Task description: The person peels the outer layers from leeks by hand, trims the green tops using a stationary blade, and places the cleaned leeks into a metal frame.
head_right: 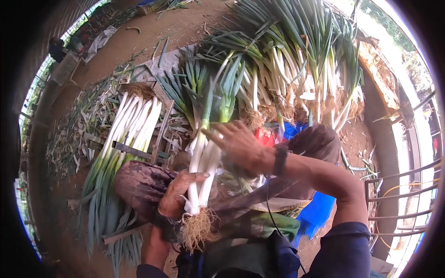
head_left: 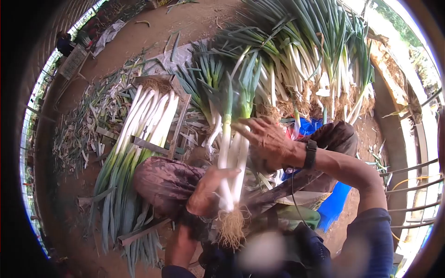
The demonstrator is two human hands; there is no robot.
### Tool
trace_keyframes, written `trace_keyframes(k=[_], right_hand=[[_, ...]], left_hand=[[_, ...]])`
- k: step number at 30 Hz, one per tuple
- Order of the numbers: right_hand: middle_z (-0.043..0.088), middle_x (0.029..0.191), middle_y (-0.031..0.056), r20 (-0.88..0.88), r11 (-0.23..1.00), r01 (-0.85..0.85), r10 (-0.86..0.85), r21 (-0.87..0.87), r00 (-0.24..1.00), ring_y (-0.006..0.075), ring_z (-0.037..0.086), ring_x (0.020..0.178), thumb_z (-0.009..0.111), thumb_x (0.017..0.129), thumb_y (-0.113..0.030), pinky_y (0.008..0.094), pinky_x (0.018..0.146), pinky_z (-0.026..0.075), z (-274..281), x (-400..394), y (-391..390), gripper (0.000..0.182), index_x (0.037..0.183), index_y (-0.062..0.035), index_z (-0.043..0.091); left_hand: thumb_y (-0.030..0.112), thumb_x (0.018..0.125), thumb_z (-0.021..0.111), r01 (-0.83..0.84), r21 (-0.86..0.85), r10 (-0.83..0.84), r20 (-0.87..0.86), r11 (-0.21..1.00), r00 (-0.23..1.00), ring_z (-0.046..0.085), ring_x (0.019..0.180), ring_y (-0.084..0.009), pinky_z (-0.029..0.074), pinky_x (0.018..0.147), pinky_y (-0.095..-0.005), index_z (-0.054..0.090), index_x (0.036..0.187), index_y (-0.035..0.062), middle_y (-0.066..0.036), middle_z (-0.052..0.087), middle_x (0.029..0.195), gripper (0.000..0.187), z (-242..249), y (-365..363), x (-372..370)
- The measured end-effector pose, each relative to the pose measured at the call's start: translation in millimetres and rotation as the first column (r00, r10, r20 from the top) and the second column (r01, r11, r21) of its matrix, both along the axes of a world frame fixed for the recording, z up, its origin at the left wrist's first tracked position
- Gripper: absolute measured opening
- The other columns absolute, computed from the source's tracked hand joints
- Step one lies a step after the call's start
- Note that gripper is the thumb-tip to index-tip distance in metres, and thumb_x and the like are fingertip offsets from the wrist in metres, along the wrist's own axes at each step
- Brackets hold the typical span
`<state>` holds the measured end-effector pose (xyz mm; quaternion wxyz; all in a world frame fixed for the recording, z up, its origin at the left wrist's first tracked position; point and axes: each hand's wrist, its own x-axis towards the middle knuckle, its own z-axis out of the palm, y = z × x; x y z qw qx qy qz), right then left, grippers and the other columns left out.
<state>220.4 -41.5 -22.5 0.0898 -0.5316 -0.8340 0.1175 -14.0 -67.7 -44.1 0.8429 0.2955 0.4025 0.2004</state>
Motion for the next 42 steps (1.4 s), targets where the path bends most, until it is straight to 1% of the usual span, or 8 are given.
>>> trace_keyframes(k=[18, 22, 23, 28, 32, 34, 35, 42], right_hand=[[0.074, 0.087, 0.0111, -0.704, 0.928, -0.199, 0.368, 0.314, 0.608, 0.0153, 0.07, 0.078, 0.075, 0.08, -0.021, 0.0304, 0.073, 0.059, 233.1, -20.9, 19.7, 0.031, 0.104, -0.0021, 0.073], [0.074, 0.098, 0.0098, 0.031, 0.378, -0.301, 0.578, 0.875, 0.815, 0.0147, 0.069, 0.09, 0.069, 0.083, -0.013, 0.0306, 0.08, 0.057, 240.0, -14.1, 29.0, 0.02, 0.101, -0.0142, 0.077], [0.074, 0.093, 0.01, -0.661, 0.908, -0.156, 0.393, 0.389, 0.639, 0.018, 0.07, 0.086, 0.071, 0.084, -0.016, 0.0305, 0.081, 0.056, 234.9, -6.8, 14.1, 0.017, 0.099, -0.0115, 0.077], [0.072, 0.082, 0.0102, -0.344, 0.581, -0.192, 0.681, 0.791, 0.646, 0.015, 0.069, 0.076, 0.075, 0.087, -0.035, 0.0318, 0.071, 0.055, 246.0, 4.1, 16.6, 0.04, 0.098, 0.0029, 0.073], [0.061, 0.092, 0.0083, -0.868, 0.949, 0.311, -0.114, 0.048, 0.483, 0.0176, 0.057, 0.085, 0.064, 0.097, -0.022, 0.0324, 0.072, 0.048, 265.9, 11.5, -20.8, 0.024, 0.104, 0.0, 0.064], [0.064, 0.096, 0.011, -0.265, 0.581, 0.018, 0.342, 0.813, 0.902, 0.0191, 0.059, 0.086, 0.068, 0.092, -0.028, 0.0346, 0.079, 0.051, 237.9, 23.4, -9.6, 0.035, 0.109, 0.0022, 0.063], [0.071, 0.083, 0.0115, -0.91, 0.974, 0.126, 0.128, 0.191, 0.394, 0.0158, 0.069, 0.075, 0.072, 0.09, -0.039, 0.0322, 0.068, 0.055, 237.3, 6.3, 7.9, 0.045, 0.102, 0.005, 0.072], [0.068, 0.087, 0.0085, -0.938, 0.997, 0.071, 0.009, 0.035, 0.347, 0.0166, 0.065, 0.079, 0.069, 0.091, -0.042, 0.0315, 0.073, 0.053, 202.2, 6.9, 9.6, 0.045, 0.105, 0.0015, 0.071]], left_hand=[[0.035, 0.082, 0.084, -0.18, 0.917, 0.111, 0.15, 0.356, 0.982, 0.064, 0.105, -0.0158, 0.049, 0.095, -0.0297, 0.058, 0.132, 0.0018, -0.006, 0.068, 0.114, 0.066, 171.4, 33.3, 9.5], [0.03, 0.086, 0.081, -0.074, 0.89, -0.005, 0.085, 0.449, 0.996, 0.065, 0.095, -0.0127, 0.053, 0.086, -0.0303, 0.067, 0.118, -0.0006, -0.005, 0.071, 0.103, 0.047, 167.5, 26.9, 34.0], [0.03, 0.086, 0.08, -0.124, 0.885, 0.036, 0.121, 0.449, 0.992, 0.066, 0.087, -0.0117, 0.054, 0.078, -0.0291, 0.067, 0.116, -0.0011, -0.005, 0.071, 0.098, 0.044, 162.0, 30.4, 36.5], [0.047, 0.086, 0.078, -0.325, 0.911, 0.607, 0.113, 0.252, 0.786, 0.055, 0.05, -0.0111, 0.044, 0.05, -0.0252, 0.068, 0.098, -0.0019, -0.001, 0.058, 0.059, 0.051, 158.5, 53.5, 34.2], [0.051, 0.088, 0.073, -0.336, 0.933, 0.652, 0.177, 0.127, 0.737, 0.055, 0.053, -0.0105, 0.043, 0.048, -0.0247, 0.067, 0.1, 0.0002, -0.003, 0.059, 0.066, 0.053, 164.2, 76.4, 22.7], [0.055, 0.092, 0.067, -0.186, 0.951, 0.718, -0.05, 0.247, 0.694, 0.063, 0.07, -0.0153, 0.049, 0.061, -0.0284, 0.063, 0.109, -0.0027, -0.006, 0.064, 0.08, 0.06, 163.0, 66.7, 56.4], [0.058, 0.092, 0.065, -0.191, 0.961, 0.6, 0.033, 0.202, 0.799, 0.064, 0.076, -0.0163, 0.05, 0.066, -0.0303, 0.063, 0.111, -0.0023, -0.007, 0.066, 0.084, 0.063, 155.9, 55.1, 79.3], [0.041, 0.091, 0.072, -0.15, 0.868, 0.095, 0.119, 0.473, 0.988, 0.065, 0.087, -0.0143, 0.053, 0.075, -0.0292, 0.066, 0.113, -0.001, -0.005, 0.07, 0.098, 0.048, 117.0, 38.4, 75.4]])
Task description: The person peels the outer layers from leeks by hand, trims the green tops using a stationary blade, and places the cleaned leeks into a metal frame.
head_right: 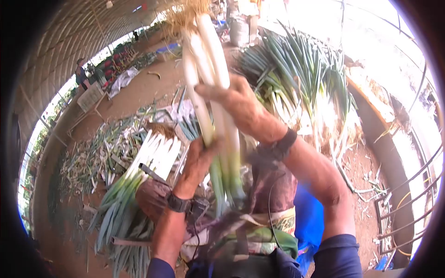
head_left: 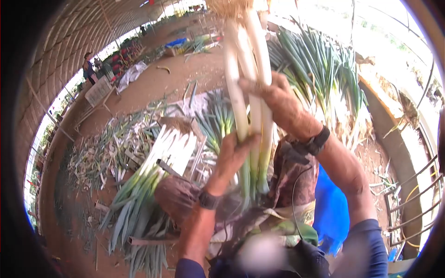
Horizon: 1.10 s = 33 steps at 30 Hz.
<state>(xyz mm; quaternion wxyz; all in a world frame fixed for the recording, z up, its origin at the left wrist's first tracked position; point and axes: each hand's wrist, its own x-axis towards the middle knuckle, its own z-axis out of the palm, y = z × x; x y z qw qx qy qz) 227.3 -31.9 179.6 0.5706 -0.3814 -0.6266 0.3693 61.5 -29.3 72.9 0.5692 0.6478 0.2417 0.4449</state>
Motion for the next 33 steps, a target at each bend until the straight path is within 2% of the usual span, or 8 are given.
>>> trace_keyframes(k=[12, 14, 16, 23, 27, 28, 29, 33], right_hand=[[0.069, 0.103, 0.0147, -0.228, 0.982, -0.155, 0.128, -0.106, 0.965, 0.0218, 0.068, 0.093, 0.072, 0.09, -0.04, 0.0331, 0.085, 0.055, -4.1, -10.1, -4.0, 0.052, 0.118, 0.0032, 0.066], [0.069, 0.107, 0.0192, 0.291, 0.987, -0.122, 0.086, 0.105, 0.953, 0.0252, 0.07, 0.093, 0.071, 0.091, -0.041, 0.0357, 0.085, 0.057, -9.7, 2.2, 4.3, 0.055, 0.12, 0.0048, 0.064], [0.071, 0.1, 0.0184, 0.232, 0.992, 0.098, -0.115, 0.082, 0.966, 0.0225, 0.071, 0.086, 0.07, 0.09, -0.042, 0.0365, 0.079, 0.058, -15.1, -16.6, 1.3, 0.055, 0.116, 0.0065, 0.066], [0.072, 0.103, 0.0157, 0.029, 0.936, -0.352, 0.351, 0.02, 0.936, 0.0216, 0.07, 0.09, 0.075, 0.084, -0.051, 0.0347, 0.082, 0.057, 4.2, -41.6, -1.3, 0.066, 0.121, 0.0027, 0.065], [0.072, 0.097, 0.0157, 0.465, 0.914, -0.402, 0.335, 0.051, 0.82, 0.0236, 0.069, 0.08, 0.073, 0.087, -0.054, 0.0344, 0.07, 0.055, -2.6, -27.9, 2.5, 0.068, 0.121, 0.0037, 0.064], [0.072, 0.083, 0.0139, 0.701, 0.937, -0.293, 0.08, 0.189, 0.708, 0.0209, 0.068, 0.07, 0.071, 0.088, -0.053, 0.0353, 0.064, 0.054, -19.9, -29.1, 4.2, 0.061, 0.112, 0.0031, 0.066], [0.069, 0.072, 0.0132, 0.771, 0.931, -0.305, 0.343, -0.201, 0.537, 0.0208, 0.068, 0.067, 0.073, 0.086, -0.052, 0.0362, 0.065, 0.055, -32.3, -25.7, 7.8, 0.058, 0.103, 0.0021, 0.067], [0.07, 0.069, 0.012, 0.774, 0.916, -0.288, 0.392, -0.279, 0.497, 0.0268, 0.073, 0.072, 0.073, 0.088, -0.032, 0.0419, 0.075, 0.056, -74.8, -38.0, -2.4, 0.031, 0.093, -0.0011, 0.071]], left_hand=[[0.027, 0.084, 0.081, 0.106, -0.245, -0.077, 0.125, 0.964, 0.989, 0.062, 0.09, -0.0113, 0.05, 0.082, -0.0279, 0.068, 0.116, -0.0001, -0.004, 0.07, 0.102, 0.043, 4.3, -17.8, -3.1], [0.023, 0.085, 0.081, 0.103, -0.201, -0.106, -0.006, 0.974, 0.994, 0.064, 0.092, -0.0132, 0.051, 0.082, -0.0274, 0.066, 0.119, 0.0003, -0.004, 0.071, 0.102, 0.044, -0.1, -14.7, -4.0], [0.015, 0.084, 0.081, 0.158, -0.225, -0.129, 0.139, 0.961, 0.982, 0.067, 0.091, -0.016, 0.053, 0.082, -0.029, 0.065, 0.118, -0.0003, -0.007, 0.071, 0.101, 0.041, 2.1, -19.7, 0.0], [0.012, 0.07, 0.082, 0.087, -0.259, -0.034, 0.202, 0.962, 0.979, 0.071, 0.086, -0.0236, 0.058, 0.08, -0.0357, 0.063, 0.109, -0.0004, -0.014, 0.072, 0.093, 0.044, 10.8, -22.0, -13.4], [0.014, 0.071, 0.081, -0.011, -0.25, 0.063, 0.2, 0.968, 0.978, 0.07, 0.088, -0.0278, 0.058, 0.083, -0.0393, 0.063, 0.11, -0.0013, -0.018, 0.07, 0.097, 0.046, 11.3, -3.8, -79.2], [0.014, 0.071, 0.081, -0.118, -0.255, 0.177, 0.22, 0.96, 0.959, 0.07, 0.088, -0.0294, 0.057, 0.085, -0.0412, 0.062, 0.111, -0.0016, -0.019, 0.069, 0.096, 0.047, 18.4, -4.6, -89.5], [0.013, 0.07, 0.081, -0.075, -0.107, 0.103, 0.28, 0.991, 0.955, 0.069, 0.089, -0.0338, 0.055, 0.089, -0.0467, 0.061, 0.114, -0.0017, -0.02, 0.069, 0.096, 0.051, 29.3, -4.6, -96.3], [0.014, 0.071, 0.082, -0.116, -0.026, 0.119, 0.291, 0.993, 0.949, 0.065, 0.1, -0.0387, 0.05, 0.094, -0.0537, 0.056, 0.12, 0.0013, -0.018, 0.067, 0.1, 0.056, 38.6, 1.4, -135.0]])
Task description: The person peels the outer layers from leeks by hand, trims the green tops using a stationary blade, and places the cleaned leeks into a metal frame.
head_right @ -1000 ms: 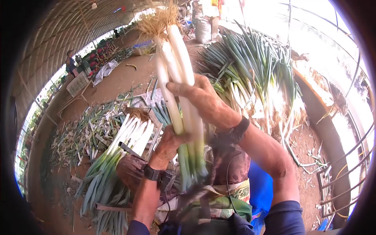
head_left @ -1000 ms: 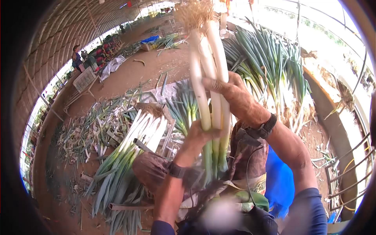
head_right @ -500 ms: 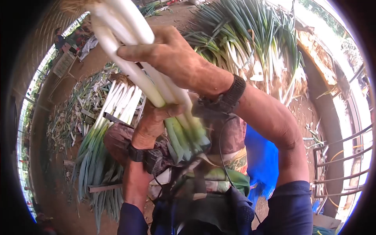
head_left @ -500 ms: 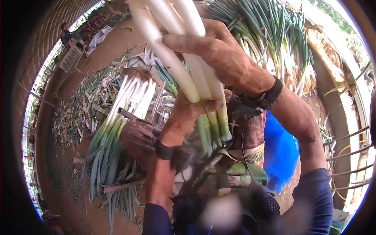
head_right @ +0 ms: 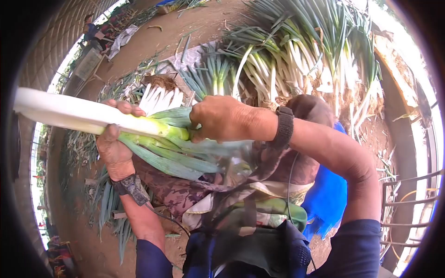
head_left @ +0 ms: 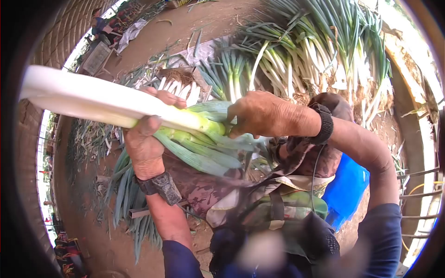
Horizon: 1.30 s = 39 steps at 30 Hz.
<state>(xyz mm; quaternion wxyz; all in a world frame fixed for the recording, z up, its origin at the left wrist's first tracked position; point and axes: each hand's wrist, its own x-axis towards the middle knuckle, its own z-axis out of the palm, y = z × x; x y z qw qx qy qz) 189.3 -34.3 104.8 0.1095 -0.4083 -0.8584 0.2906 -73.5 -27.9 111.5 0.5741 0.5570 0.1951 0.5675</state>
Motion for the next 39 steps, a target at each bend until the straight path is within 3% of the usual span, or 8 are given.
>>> trace_keyframes(k=[9, 11, 16, 23, 25, 31, 33, 39], right_hand=[[0.071, 0.073, 0.014, -0.265, 0.996, 0.059, -0.074, -0.065, 0.962, 0.0273, 0.072, 0.067, 0.071, 0.087, -0.018, 0.0378, 0.07, 0.057, -17.3, -4.1, 6.0, 0.019, 0.101, -0.0049, 0.075], [0.071, 0.072, 0.0154, -0.425, 0.963, 0.088, 0.029, 0.253, 0.905, 0.0308, 0.071, 0.069, 0.071, 0.087, -0.018, 0.0396, 0.07, 0.057, -25.0, -8.4, 2.3, 0.017, 0.098, -0.0052, 0.074], [0.069, 0.072, 0.0141, -0.414, 0.943, 0.091, 0.054, 0.321, 0.908, 0.0324, 0.07, 0.069, 0.068, 0.088, -0.017, 0.0428, 0.069, 0.057, -35.4, -7.7, 8.5, 0.013, 0.09, -0.0053, 0.071], [0.063, 0.066, 0.0142, 0.33, 0.897, 0.068, -0.229, 0.436, 0.916, 0.0297, 0.067, 0.066, 0.055, 0.083, 0.0, 0.0437, 0.059, 0.053, -63.3, 45.8, 54.5, 0.014, 0.074, -0.0063, 0.064], [0.066, 0.071, 0.0147, 0.336, 0.893, 0.141, -0.301, 0.427, 0.892, 0.0297, 0.068, 0.068, 0.059, 0.084, -0.003, 0.0429, 0.061, 0.053, -63.2, 55.0, 56.4, 0.01, 0.079, -0.0067, 0.068], [0.074, 0.108, 0.0163, -0.556, 0.976, 0.106, 0.017, 0.188, 0.831, 0.0249, 0.073, 0.079, 0.075, 0.088, -0.038, 0.0358, 0.08, 0.057, 38.5, -18.0, 29.8, 0.048, 0.121, -0.0043, 0.069], [0.074, 0.107, 0.0142, -0.56, 0.86, 0.158, 0.166, 0.484, 0.812, 0.0282, 0.073, 0.087, 0.074, 0.087, -0.028, 0.0352, 0.08, 0.058, 43.6, -54.1, 26.0, 0.036, 0.116, -0.0058, 0.072], [0.072, 0.088, 0.0151, -0.524, 0.806, 0.091, 0.29, 0.585, 0.801, 0.0338, 0.07, 0.083, 0.069, 0.082, -0.013, 0.0395, 0.078, 0.057, 39.7, -70.0, 30.1, 0.017, 0.096, -0.005, 0.074]], left_hand=[[0.017, 0.075, 0.082, -0.012, 0.097, 0.008, 0.05, 0.995, 0.999, 0.064, 0.102, -0.0376, 0.05, 0.095, -0.0539, 0.053, 0.124, 0.0057, -0.015, 0.066, 0.104, 0.058, 5.2, -0.5, -23.0], [0.017, 0.076, 0.082, -0.008, 0.122, 0.002, 0.044, 0.993, 0.999, 0.064, 0.102, -0.0372, 0.051, 0.096, -0.0539, 0.052, 0.124, 0.0064, -0.014, 0.065, 0.104, 0.058, 5.4, -0.5, -22.0], [0.017, 0.076, 0.082, 0.01, 0.157, -0.019, 0.056, 0.988, 0.998, 0.064, 0.1, -0.0366, 0.051, 0.095, -0.0539, 0.053, 0.124, 0.0074, -0.013, 0.065, 0.105, 0.058, 7.2, -0.3, -18.0], [0.019, 0.079, 0.08, -0.129, 0.212, 0.107, 0.111, 0.969, 0.988, 0.062, 0.107, -0.0331, 0.047, 0.101, -0.0532, 0.052, 0.128, 0.0083, -0.012, 0.064, 0.11, 0.058, 29.8, -14.8, -47.4], [0.019, 0.081, 0.079, -0.165, 0.269, 0.14, 0.112, 0.949, 0.984, 0.061, 0.11, -0.0325, 0.045, 0.104, -0.0533, 0.051, 0.13, 0.0082, -0.012, 0.063, 0.113, 0.057, 50.5, -22.8, -60.8], [0.015, 0.087, 0.073, -0.068, 0.473, 0.057, 0.039, 0.878, 0.998, 0.058, 0.117, -0.0329, 0.04, 0.109, -0.0547, 0.049, 0.136, 0.0079, -0.014, 0.06, 0.123, 0.055, 93.9, -44.1, -76.0], [0.016, 0.087, 0.073, -0.012, 0.518, 0.028, -0.023, 0.855, 0.999, 0.057, 0.118, -0.0338, 0.041, 0.108, -0.0552, 0.048, 0.136, 0.0082, -0.015, 0.06, 0.123, 0.056, 96.7, -49.1, -67.7], [0.017, 0.085, 0.075, -0.064, 0.505, 0.058, 0.027, 0.861, 0.998, 0.057, 0.118, -0.0346, 0.042, 0.106, -0.0567, 0.049, 0.137, 0.0092, -0.015, 0.06, 0.123, 0.058, 91.9, -64.4, -72.8]])
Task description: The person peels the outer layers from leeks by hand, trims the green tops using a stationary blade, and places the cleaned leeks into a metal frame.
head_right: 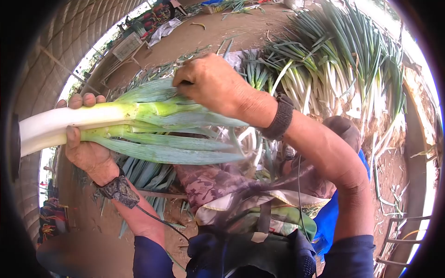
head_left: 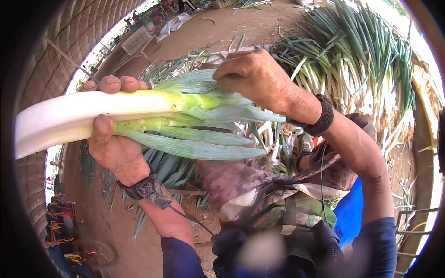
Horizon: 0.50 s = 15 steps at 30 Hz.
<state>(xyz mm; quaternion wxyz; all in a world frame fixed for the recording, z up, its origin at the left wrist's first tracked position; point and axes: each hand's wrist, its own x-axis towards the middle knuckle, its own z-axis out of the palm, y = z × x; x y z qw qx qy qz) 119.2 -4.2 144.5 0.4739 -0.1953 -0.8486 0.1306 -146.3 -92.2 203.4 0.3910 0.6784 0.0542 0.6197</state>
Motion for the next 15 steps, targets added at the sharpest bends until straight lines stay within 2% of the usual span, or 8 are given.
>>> trace_keyframes(k=[2, 7, 8, 9, 12, 13, 14, 15], right_hand=[[0.069, 0.078, 0.015, 0.066, 0.986, 0.117, -0.126, 0.12, 0.99, 0.0338, 0.069, 0.076, 0.065, 0.084, -0.01, 0.0425, 0.073, 0.056, -15.1, 7.6, 14.1, 0.009, 0.087, -0.0035, 0.07], [0.068, 0.076, 0.0135, 0.402, 0.926, 0.368, -0.367, 0.077, 0.839, 0.0307, 0.068, 0.071, 0.062, 0.086, -0.006, 0.0422, 0.069, 0.056, -59.0, 58.5, 59.7, 0.007, 0.082, -0.0036, 0.068], [0.069, 0.078, 0.0109, 0.505, 0.897, 0.442, -0.394, 0.026, 0.768, 0.0279, 0.069, 0.071, 0.064, 0.086, -0.005, 0.0398, 0.067, 0.057, -61.1, 69.7, 62.8, 0.006, 0.084, -0.0023, 0.069], [0.068, 0.076, 0.0117, 0.576, 0.879, 0.469, -0.43, 0.088, 0.696, 0.0304, 0.068, 0.07, 0.063, 0.084, -0.003, 0.0417, 0.066, 0.056, -71.1, 80.8, 75.6, 0.006, 0.083, -0.0018, 0.068], [0.063, 0.072, 0.0164, 0.693, 0.835, 0.526, -0.476, 0.161, 0.542, 0.0395, 0.065, 0.071, 0.064, 0.079, -0.005, 0.0475, 0.064, 0.052, -106.9, 114.4, 112.0, 0.007, 0.083, -0.0013, 0.068], [0.063, 0.072, 0.0164, 0.695, 0.845, 0.51, -0.462, 0.158, 0.551, 0.0395, 0.065, 0.071, 0.064, 0.079, -0.005, 0.0475, 0.064, 0.052, -120.0, 121.5, 116.6, 0.007, 0.083, -0.0013, 0.068], [0.065, 0.074, 0.019, 0.67, 0.835, 0.505, -0.504, 0.217, 0.545, 0.0406, 0.066, 0.074, 0.062, 0.081, -0.008, 0.0494, 0.066, 0.052, -132.1, 127.7, 120.3, 0.008, 0.082, -0.0022, 0.068], [0.066, 0.076, 0.0216, 0.641, 0.821, 0.501, -0.544, 0.274, 0.54, 0.0417, 0.067, 0.078, 0.06, 0.084, -0.011, 0.0513, 0.069, 0.053, -137.7, 126.1, 124.2, 0.012, 0.081, -0.003, 0.068]], left_hand=[[0.018, 0.086, 0.074, -0.035, 0.017, 0.035, 0.01, 0.999, 0.999, 0.057, 0.118, -0.0346, 0.042, 0.106, -0.0568, 0.048, 0.137, 0.0089, -0.015, 0.06, 0.124, 0.058, 3.3, -7.3, -6.9], [0.024, 0.09, 0.068, -0.188, 0.045, 0.185, 0.064, 0.981, 0.981, 0.055, 0.121, -0.0356, 0.04, 0.108, -0.0582, 0.044, 0.139, 0.0076, -0.017, 0.058, 0.126, 0.057, 28.1, -34.4, -31.6], [0.025, 0.092, 0.065, -0.361, 0.082, 0.352, 0.103, 0.929, 0.93, 0.054, 0.122, -0.0368, 0.038, 0.11, -0.0588, 0.043, 0.139, 0.0059, -0.019, 0.055, 0.129, 0.055, 39.1, -40.8, -35.7], [0.027, 0.095, 0.061, -0.523, 0.109, 0.507, 0.146, 0.845, 0.849, 0.052, 0.124, -0.0381, 0.036, 0.112, -0.0595, 0.042, 0.139, 0.0043, -0.02, 0.053, 0.132, 0.052, 50.7, -49.4, -40.9], [0.023, 0.102, 0.048, -0.758, 0.062, 0.758, 0.031, 0.649, 0.652, 0.041, 0.138, -0.0426, 0.029, 0.118, -0.0582, 0.032, 0.145, -0.0083, -0.028, 0.035, 0.152, 0.056, 95.9, -84.8, -43.3], [0.023, 0.102, 0.046, -0.115, -0.096, 0.114, -0.018, 0.989, 0.993, 0.048, 0.134, -0.0427, 0.036, 0.115, -0.0562, 0.037, 0.143, -0.0116, -0.032, 0.043, 0.146, 0.054, 115.0, -101.1, -87.7], [0.023, 0.102, 0.046, -0.132, -0.095, 0.131, -0.017, 0.987, 0.991, 0.048, 0.134, -0.0427, 0.036, 0.115, -0.0562, 0.037, 0.143, -0.0116, -0.032, 0.043, 0.146, 0.054, 125.6, -110.1, -90.0], [0.022, 0.103, 0.046, -0.645, 0.046, 0.647, -0.048, 0.763, 0.761, 0.054, 0.127, -0.0421, 0.042, 0.11, -0.055, 0.042, 0.14, -0.012, -0.033, 0.05, 0.138, 0.051, 136.6, -118.2, -90.3]])
